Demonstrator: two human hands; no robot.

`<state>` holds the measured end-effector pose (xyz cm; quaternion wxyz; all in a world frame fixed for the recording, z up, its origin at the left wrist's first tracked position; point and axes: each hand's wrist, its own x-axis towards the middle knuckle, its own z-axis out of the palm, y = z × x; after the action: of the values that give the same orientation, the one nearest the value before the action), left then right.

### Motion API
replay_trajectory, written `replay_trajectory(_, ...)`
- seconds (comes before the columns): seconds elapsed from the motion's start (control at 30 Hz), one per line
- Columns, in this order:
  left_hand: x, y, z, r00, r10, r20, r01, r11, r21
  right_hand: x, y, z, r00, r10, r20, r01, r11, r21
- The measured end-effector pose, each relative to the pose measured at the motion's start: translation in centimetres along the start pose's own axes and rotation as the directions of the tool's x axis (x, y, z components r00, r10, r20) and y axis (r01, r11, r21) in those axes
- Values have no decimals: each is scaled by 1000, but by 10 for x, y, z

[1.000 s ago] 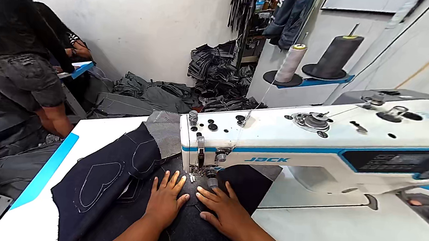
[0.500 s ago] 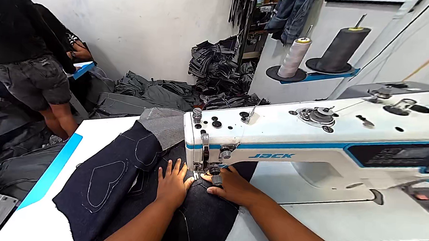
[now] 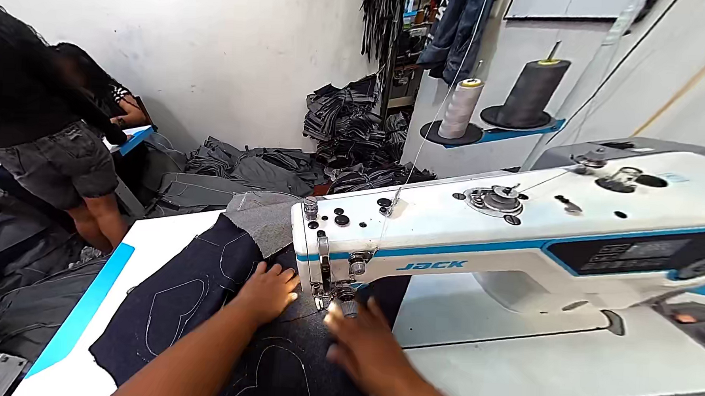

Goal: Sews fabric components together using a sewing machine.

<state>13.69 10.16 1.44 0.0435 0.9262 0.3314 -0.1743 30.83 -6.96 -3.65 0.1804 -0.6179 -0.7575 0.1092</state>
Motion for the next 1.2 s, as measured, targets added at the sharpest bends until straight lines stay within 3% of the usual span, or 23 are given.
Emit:
replay_trajectory(0.03, 2, -15, 3, 998, 70, 0, -70, 996, 63, -18, -16, 14, 990, -128, -61, 131, 990, 53)
replay_trajectory(0.1, 4, -34, 21, 993, 113, -34, -111, 993, 45, -45, -46, 31, 959, -282, -13, 280, 944, 175)
replay_trajectory(0.2, 2, -37, 36, 998, 36, -59, -40, 998, -56, -54, -44, 39, 940, -307, -151, 334, 920, 203)
replay_trajectory(0.27, -11, -24, 45, 995, -76, -57, 68, 989, -134, -56, -21, 23, 944, -300, -141, 324, 923, 207)
replay_trajectory(0.37, -45, 27, 47, 951, -309, 11, 300, 915, -270, -59, 33, -27, 978, -201, 61, 185, 960, 209)
replay_trajectory(0.47, -70, 76, 13, 853, -391, 347, 489, 831, -265, -56, 62, -82, 924, 119, 363, -157, 985, 76)
replay_trajectory(0.5, -72, 78, 0, 839, -360, 408, 472, 855, -215, -52, 56, -94, 876, 236, 422, -258, 966, -5)
replay_trajectory(0.57, -69, 64, -20, 893, -237, 383, 290, 953, -88, -48, 17, -103, 841, 359, 404, -345, 932, -109)
replay_trajectory(0.63, -60, 32, -9, 978, 50, 203, -54, 998, 12, -48, -36, -73, 926, 293, 237, -297, 955, -19)
replay_trajectory(0.7, -45, -4, 30, 927, 371, 65, -373, 927, 28, -41, -70, -22, 951, 218, 220, -222, 975, -7)
replay_trajectory(0.73, -41, -14, 51, 904, 427, 30, -427, 904, -7, -40, -74, 1, 946, 199, 254, -199, 980, -27)
replay_trajectory(0.83, -42, -16, 61, 917, 398, 8, -396, 914, -83, -41, -56, 30, 976, 120, 184, -106, 991, -80)
replay_trajectory(1.2, -34, 14, 47, 997, 59, 57, -50, 988, -148, 4, 19, -18, 900, -74, 430, 108, 993, -56)
